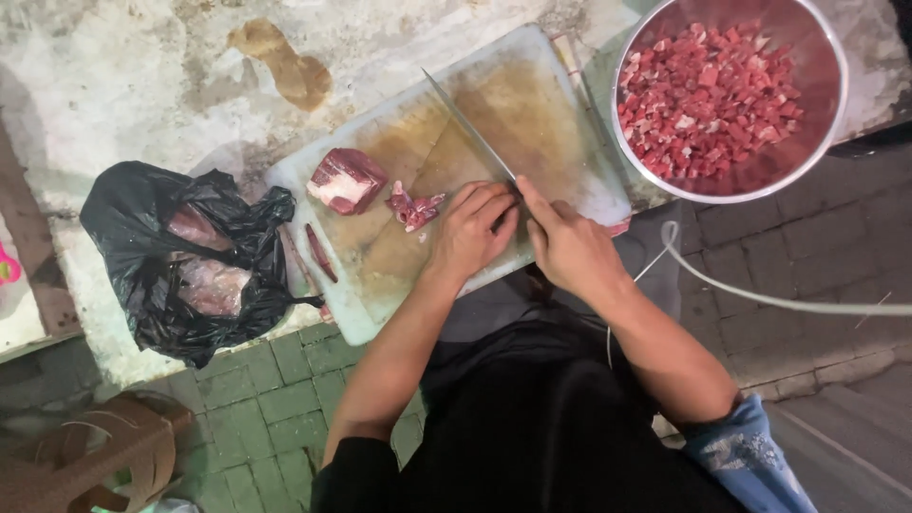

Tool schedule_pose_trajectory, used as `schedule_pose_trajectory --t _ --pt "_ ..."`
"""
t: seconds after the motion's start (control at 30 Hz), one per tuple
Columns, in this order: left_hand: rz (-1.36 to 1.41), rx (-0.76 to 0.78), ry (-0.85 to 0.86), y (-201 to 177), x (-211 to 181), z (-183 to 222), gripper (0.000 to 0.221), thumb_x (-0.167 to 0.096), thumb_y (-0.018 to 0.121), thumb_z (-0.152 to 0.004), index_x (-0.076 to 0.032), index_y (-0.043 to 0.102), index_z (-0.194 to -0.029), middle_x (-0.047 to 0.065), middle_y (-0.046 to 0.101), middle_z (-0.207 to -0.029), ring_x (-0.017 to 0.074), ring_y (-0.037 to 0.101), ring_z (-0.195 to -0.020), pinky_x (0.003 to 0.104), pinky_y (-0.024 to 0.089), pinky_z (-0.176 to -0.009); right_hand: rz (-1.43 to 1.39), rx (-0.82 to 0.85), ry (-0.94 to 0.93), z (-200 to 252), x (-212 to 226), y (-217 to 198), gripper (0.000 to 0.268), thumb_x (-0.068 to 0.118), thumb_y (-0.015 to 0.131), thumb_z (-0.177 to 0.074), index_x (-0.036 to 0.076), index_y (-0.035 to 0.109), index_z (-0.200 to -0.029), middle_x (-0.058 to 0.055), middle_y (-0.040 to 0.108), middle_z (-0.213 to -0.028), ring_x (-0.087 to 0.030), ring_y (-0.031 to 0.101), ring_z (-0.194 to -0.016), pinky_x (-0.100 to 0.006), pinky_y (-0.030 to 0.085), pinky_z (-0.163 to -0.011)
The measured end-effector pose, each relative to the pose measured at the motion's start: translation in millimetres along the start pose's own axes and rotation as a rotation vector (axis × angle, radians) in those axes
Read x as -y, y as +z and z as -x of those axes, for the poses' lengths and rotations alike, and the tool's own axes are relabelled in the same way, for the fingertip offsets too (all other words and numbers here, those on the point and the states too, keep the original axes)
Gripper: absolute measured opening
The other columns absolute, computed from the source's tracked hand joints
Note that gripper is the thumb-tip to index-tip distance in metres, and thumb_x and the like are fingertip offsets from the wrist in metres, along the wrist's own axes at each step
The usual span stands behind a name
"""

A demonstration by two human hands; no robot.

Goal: Cutting a piece of meat into small cubes on a cutting board using a chef's knife.

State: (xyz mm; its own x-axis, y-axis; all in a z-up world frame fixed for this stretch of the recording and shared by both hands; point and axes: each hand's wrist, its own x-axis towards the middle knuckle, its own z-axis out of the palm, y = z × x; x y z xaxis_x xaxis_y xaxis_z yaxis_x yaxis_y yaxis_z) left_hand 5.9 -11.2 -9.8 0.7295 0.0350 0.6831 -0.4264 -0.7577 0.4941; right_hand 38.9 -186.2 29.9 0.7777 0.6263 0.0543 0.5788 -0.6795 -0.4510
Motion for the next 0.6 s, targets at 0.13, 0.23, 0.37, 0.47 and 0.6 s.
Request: schedule_pose_trajectory --t 0.13,0.23,0.37,0.47,0.6 --pt "0.072 -0.074 -0.037 0.9 3.5 2.7 0.006 -0.010 0.073 -0.085 -0.006 0.072 -0.089 0.009 0.069 -0.090 0.0290 0.069 -0.079 0.035 0.058 -0.072 -0.010 -0.075 -0.017 7.8 -9.9 -9.1 0.053 0.022 0.055 -0.094 0.026 0.051 -0.147 -0.012 0.065 -0.088 -0.041 0.068 -0.069 -0.051 0.057 -0.056" --pt "0.087 -0.067 -0.052 -1.1 0.1 2.7 0.006 -0.009 0.073 -0.085 -0.005 0.071 -0.089 0.009 0.069 -0.089 0.0296 0.069 -0.080 0.036 0.058 -0.071 0.009 -0.077 -0.006 17.9 -5.8 -15.8 0.054 0.023 0.056 -0.093 0.027 0.051 -0.147 -0.010 0.065 -0.087 -0.039 0.068 -0.068 -0.050 0.057 -0.057" --pt "-0.025 -0.042 -0.036 -3.5 -5.3 -1.6 0.003 -0.009 0.072 -0.085 -0.006 0.071 -0.086 0.008 0.069 -0.087 0.0268 0.069 -0.080 0.033 0.058 -0.073 0.089 -0.028 0.006 34.3 -3.7 -6.7 0.053 0.027 0.053 -0.093 0.028 0.051 -0.146 -0.010 0.064 -0.084 -0.038 0.066 -0.061 -0.052 0.056 -0.053" --pt "-0.057 -0.023 -0.021 -2.3 -1.4 -1.4 0.002 -0.008 0.072 -0.084 -0.007 0.071 -0.083 0.008 0.068 -0.086 0.0264 0.069 -0.081 0.031 0.058 -0.071 0.108 -0.039 -0.003 44.2 -7.4 -4.9 0.049 0.025 0.054 -0.094 0.028 0.055 -0.143 -0.007 0.065 -0.084 -0.034 0.067 -0.062 -0.048 0.056 -0.052" --pt "-0.081 -0.021 -0.023 -1.5 -1.6 -4.2 0.001 -0.009 0.071 -0.085 -0.008 0.071 -0.084 0.008 0.068 -0.087 0.0264 0.068 -0.082 0.031 0.058 -0.072 0.215 -0.002 -0.004 60.9 -4.2 -25.0 0.054 0.026 0.052 -0.093 0.032 0.050 -0.147 -0.006 0.064 -0.084 -0.033 0.067 -0.058 -0.048 0.056 -0.050"
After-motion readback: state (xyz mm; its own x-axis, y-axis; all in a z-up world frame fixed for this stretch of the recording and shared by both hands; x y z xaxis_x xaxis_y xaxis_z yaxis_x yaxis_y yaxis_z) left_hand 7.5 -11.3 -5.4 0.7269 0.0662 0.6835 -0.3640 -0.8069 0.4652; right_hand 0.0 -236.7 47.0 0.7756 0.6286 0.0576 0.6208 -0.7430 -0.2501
